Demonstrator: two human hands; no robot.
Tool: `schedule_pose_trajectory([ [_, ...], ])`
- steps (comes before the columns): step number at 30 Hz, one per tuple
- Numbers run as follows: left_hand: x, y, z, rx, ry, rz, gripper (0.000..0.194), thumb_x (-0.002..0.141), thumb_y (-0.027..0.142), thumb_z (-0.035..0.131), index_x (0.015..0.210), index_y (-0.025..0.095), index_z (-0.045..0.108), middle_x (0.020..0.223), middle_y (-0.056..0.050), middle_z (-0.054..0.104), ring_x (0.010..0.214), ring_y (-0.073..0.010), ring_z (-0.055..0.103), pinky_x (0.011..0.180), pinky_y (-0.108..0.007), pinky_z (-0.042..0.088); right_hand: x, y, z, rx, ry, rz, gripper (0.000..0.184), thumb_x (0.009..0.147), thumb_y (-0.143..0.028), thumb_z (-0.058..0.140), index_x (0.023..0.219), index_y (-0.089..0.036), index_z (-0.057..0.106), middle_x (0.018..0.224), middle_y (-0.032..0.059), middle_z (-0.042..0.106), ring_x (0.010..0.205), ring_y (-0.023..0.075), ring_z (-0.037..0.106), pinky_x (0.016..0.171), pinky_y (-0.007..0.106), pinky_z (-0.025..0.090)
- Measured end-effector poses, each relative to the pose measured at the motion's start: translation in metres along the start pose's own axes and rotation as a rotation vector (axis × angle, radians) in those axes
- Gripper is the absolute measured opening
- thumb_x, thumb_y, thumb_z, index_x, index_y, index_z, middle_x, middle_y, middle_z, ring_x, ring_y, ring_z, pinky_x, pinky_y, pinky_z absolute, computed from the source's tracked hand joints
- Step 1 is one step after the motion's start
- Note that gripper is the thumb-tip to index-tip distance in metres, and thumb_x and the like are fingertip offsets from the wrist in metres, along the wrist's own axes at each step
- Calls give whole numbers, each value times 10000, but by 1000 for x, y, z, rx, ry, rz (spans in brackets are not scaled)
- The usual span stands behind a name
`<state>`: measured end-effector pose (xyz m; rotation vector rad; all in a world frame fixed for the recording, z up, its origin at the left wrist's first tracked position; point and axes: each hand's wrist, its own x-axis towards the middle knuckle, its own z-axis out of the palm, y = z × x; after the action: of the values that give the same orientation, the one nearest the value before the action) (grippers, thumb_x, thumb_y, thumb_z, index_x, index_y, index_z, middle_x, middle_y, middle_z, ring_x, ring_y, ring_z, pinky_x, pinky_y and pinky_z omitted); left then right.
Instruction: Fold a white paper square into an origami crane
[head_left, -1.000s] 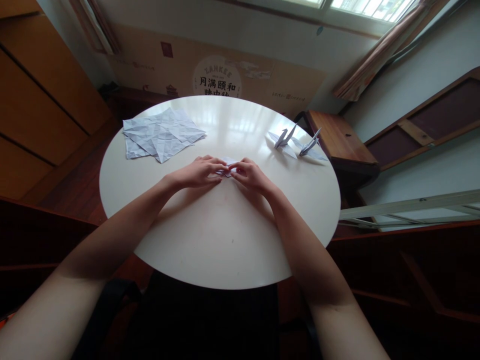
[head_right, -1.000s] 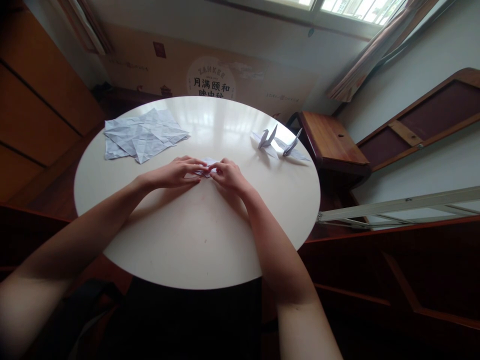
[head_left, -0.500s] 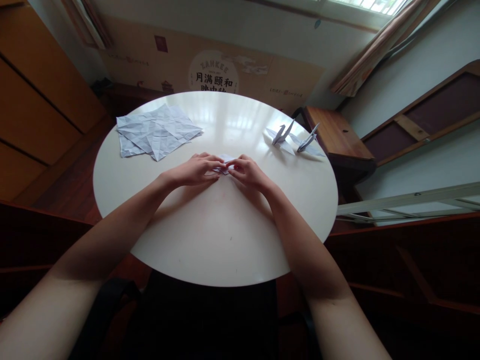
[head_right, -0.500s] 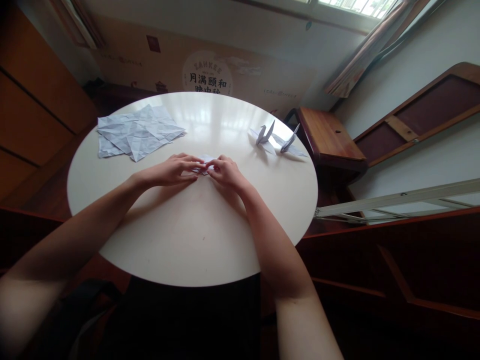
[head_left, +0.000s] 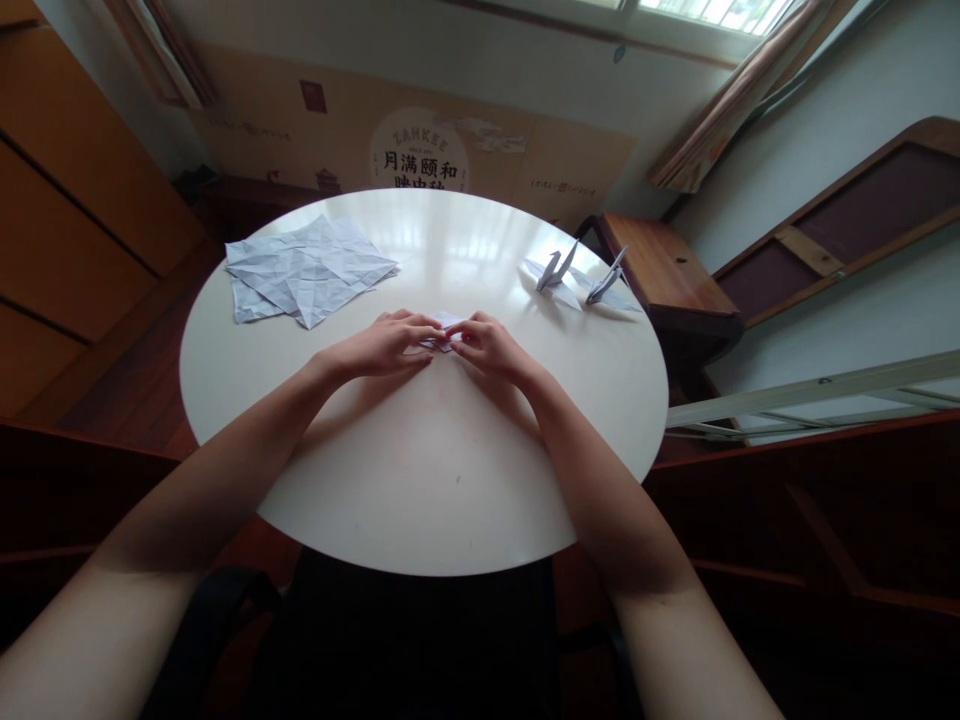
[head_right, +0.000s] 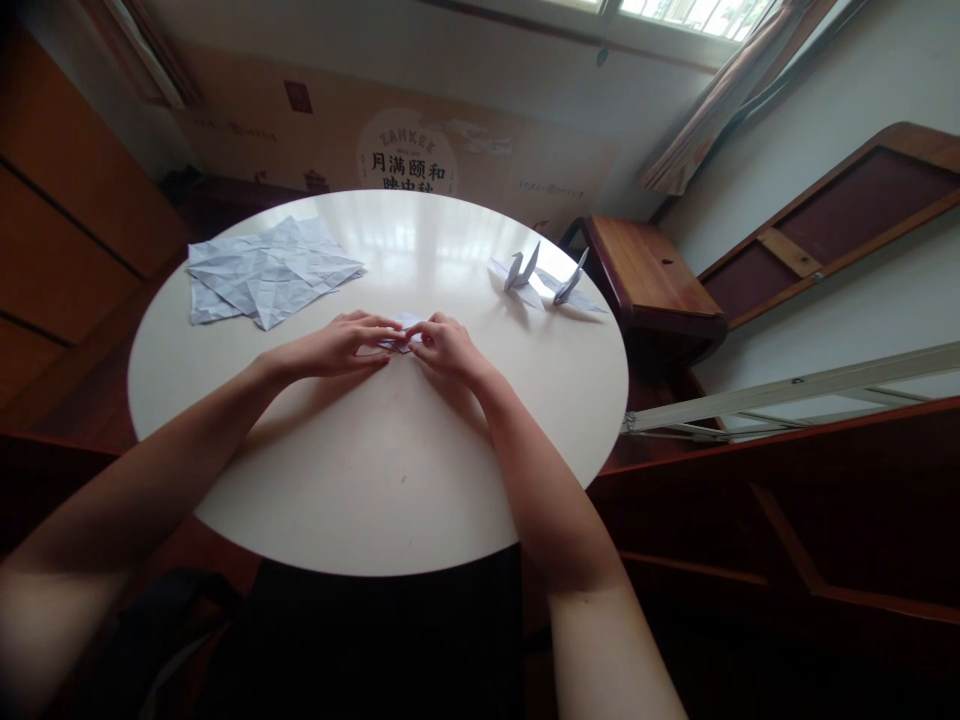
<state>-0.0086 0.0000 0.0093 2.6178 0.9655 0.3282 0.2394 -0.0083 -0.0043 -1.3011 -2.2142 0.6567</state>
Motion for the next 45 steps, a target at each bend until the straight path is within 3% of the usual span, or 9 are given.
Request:
schedule_pose_trajectory([
  [11, 1, -5, 3, -9, 14, 14, 494, 991, 433, 571, 1444, 254, 653, 1471, -96, 631, 1330, -330, 540, 1171, -480, 356, 0, 0, -1, 8, -8, -3, 258, 930, -244, 645, 1129, -221, 809, 974, 60, 583, 901, 191, 606, 932, 348, 502],
  [45, 0, -8, 5, -17, 21, 34, 463, 1008, 435, 563, 1435, 283, 659, 1480, -79, 625, 1356, -320, 522, 1168, -468, 346, 1, 3, 2, 36, 21, -10, 246, 906, -238, 669, 1104, -207, 811, 933, 43, 557, 840, 175, 586, 869, 339, 504],
])
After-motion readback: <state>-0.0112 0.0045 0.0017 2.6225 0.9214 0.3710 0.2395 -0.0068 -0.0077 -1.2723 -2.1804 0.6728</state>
